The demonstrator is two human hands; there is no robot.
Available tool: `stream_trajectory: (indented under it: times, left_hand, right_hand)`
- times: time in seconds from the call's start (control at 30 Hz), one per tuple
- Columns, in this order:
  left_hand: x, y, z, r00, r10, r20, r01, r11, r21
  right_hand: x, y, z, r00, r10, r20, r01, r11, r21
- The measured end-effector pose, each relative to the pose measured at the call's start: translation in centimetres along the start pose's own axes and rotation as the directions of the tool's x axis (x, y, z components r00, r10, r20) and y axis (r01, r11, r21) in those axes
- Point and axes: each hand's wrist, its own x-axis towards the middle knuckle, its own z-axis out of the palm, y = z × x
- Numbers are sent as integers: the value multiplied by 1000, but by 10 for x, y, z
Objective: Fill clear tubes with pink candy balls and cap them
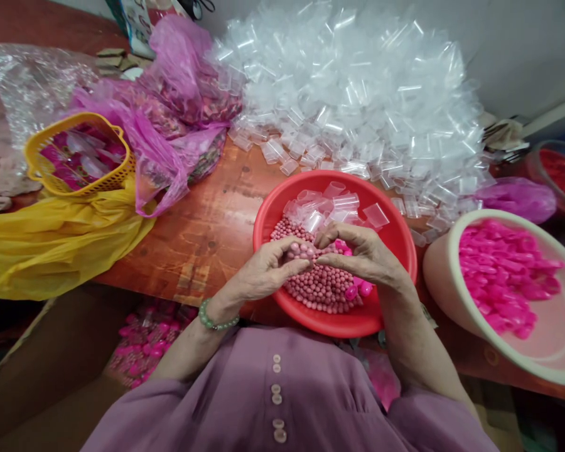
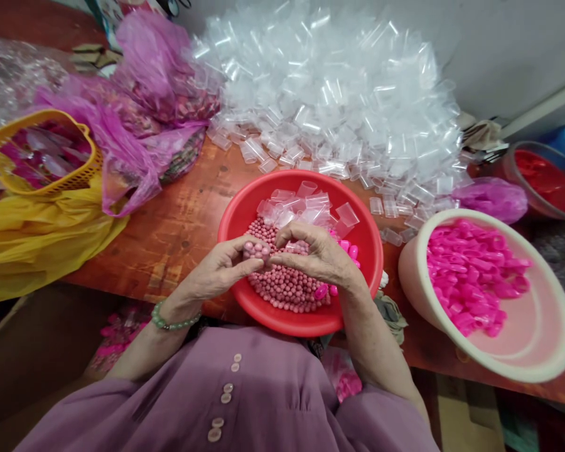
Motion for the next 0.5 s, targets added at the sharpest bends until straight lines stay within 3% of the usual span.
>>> stream_trajectory:
  times: [0.27, 0.5]
  left_hand:
    - [10, 1, 4, 1000, -18, -10, 18, 1000, 14]
    - [10, 8, 5, 999, 15, 39, -17, 999, 50]
  right_hand:
    - [-5, -5, -8, 994, 1, -110, 9, 996, 89]
    - [-7, 3, -18, 938, 80, -339, -41, 992, 123]
